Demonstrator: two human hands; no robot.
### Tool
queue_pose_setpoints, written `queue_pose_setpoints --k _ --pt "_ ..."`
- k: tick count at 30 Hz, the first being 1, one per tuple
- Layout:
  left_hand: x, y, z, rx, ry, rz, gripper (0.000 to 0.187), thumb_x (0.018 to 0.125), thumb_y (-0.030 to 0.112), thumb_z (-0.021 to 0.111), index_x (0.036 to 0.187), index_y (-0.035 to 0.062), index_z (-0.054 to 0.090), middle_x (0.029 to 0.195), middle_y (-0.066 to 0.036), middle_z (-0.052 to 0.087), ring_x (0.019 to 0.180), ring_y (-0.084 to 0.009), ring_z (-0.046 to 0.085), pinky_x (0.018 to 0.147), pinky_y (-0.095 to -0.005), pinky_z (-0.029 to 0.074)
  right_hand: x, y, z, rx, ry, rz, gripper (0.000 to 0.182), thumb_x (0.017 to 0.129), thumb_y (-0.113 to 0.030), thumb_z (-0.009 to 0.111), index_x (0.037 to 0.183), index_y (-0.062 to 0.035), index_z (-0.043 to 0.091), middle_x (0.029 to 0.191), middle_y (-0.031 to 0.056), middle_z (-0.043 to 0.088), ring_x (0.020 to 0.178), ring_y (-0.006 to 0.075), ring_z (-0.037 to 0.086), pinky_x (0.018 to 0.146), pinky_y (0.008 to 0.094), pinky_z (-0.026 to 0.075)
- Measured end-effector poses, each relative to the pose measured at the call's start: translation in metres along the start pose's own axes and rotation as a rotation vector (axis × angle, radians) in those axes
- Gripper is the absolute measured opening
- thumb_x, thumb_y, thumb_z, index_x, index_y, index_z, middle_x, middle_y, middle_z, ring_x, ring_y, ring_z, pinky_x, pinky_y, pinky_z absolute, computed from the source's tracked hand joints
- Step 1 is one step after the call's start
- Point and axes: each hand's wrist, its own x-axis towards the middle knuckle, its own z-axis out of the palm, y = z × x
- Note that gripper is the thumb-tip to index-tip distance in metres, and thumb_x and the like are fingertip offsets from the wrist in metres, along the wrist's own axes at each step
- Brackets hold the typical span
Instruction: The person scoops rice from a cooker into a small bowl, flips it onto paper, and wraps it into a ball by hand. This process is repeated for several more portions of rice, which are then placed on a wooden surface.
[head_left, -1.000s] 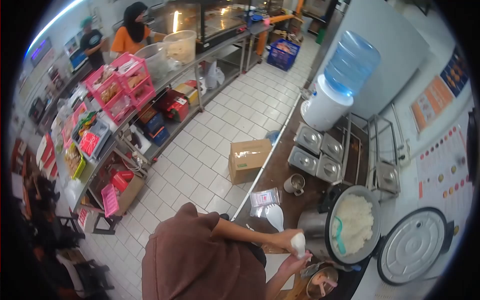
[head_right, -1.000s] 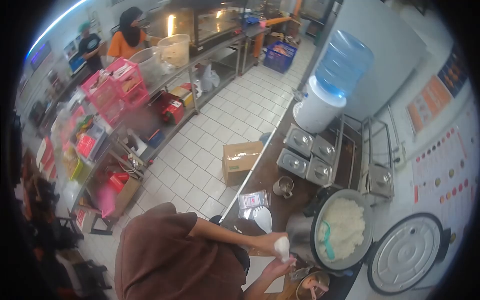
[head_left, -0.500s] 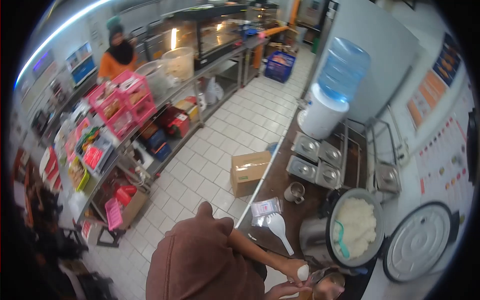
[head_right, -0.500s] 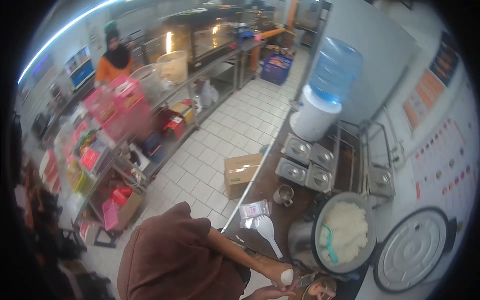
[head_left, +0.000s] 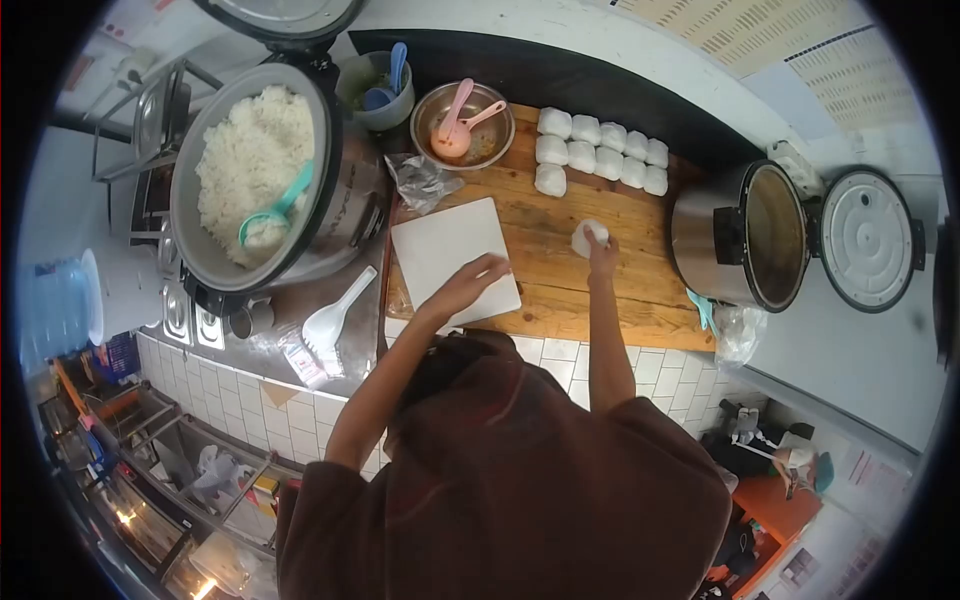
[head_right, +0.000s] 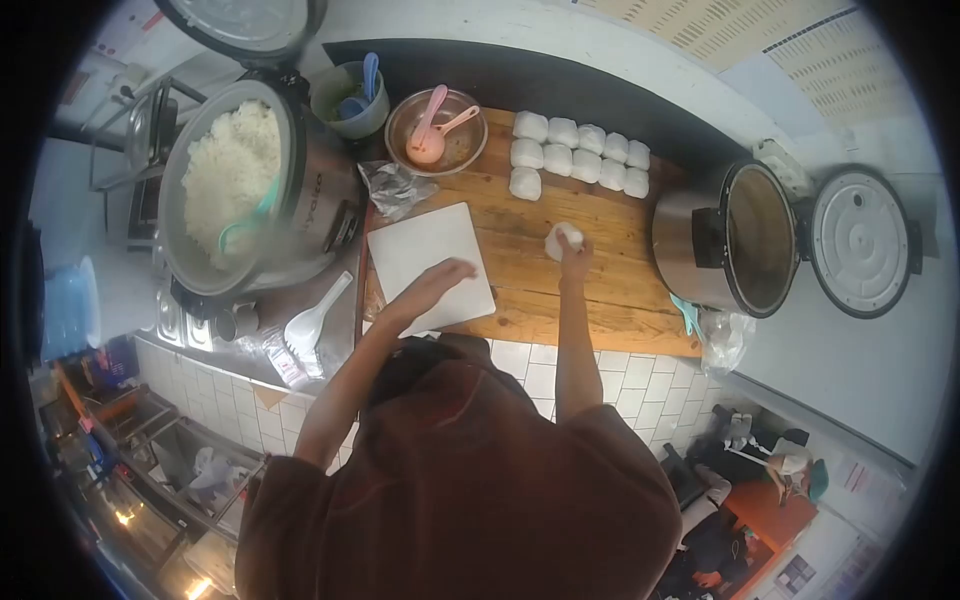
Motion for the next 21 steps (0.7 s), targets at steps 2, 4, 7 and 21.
queue_pose_setpoints --k 2,4,7,21 --pt "-0.022 -0.017 -0.021 -0.025 0.069 -0.062 0.043 0.100 0.040 0.047 0.126 0.0062 0.055 0.118 -0.005 0.062 0.116 -0.0172 0.053 0.103 -0.0350 0.036 0.065 0.017 0.003 -0.199 -0.005 0.000 0.080 0.072 -0.043 0.084 0.128 0.0046 0.052 0.117 0.0197 0.062 0.105 0.0256 0.060 0.088 0.0371 0.049" --pt "-0.050 -0.019 -0.029 -0.067 0.153 -0.144 0.044 0.100 0.041 0.048 0.126 0.0060 0.055 0.118 -0.005 0.062 0.116 -0.0171 0.053 0.101 -0.0364 0.037 0.133 0.027 0.020 -0.287 -0.038 0.013 0.077 0.073 -0.043 0.083 0.127 0.0044 0.054 0.118 0.0183 0.062 0.105 0.0245 0.060 0.088 0.0368 0.049" --pt "-0.094 -0.041 -0.040 -0.156 0.391 -0.242 0.039 0.099 0.038 0.054 0.115 0.0027 0.059 0.109 -0.006 0.063 0.105 -0.0138 0.055 0.095 -0.0288 0.042 0.175 0.029 0.037 -0.351 -0.183 0.001 0.072 0.075 -0.044 0.081 0.124 0.0035 0.058 0.119 0.0153 0.063 0.106 0.0235 0.060 0.089 0.0359 0.048" --pt "-0.225 -0.167 -0.014 -0.493 1.047 -0.218 0.038 0.096 0.039 0.059 0.109 0.0033 0.062 0.096 -0.007 0.067 0.088 -0.0137 0.062 0.080 -0.0296 0.049 -0.185 -0.285 0.226 0.137 -0.778 -1.401 0.018 0.090 -0.016 0.066 0.091 0.0019 0.063 0.083 0.0120 0.063 0.080 0.0271 0.057 0.074 0.0368 0.046"
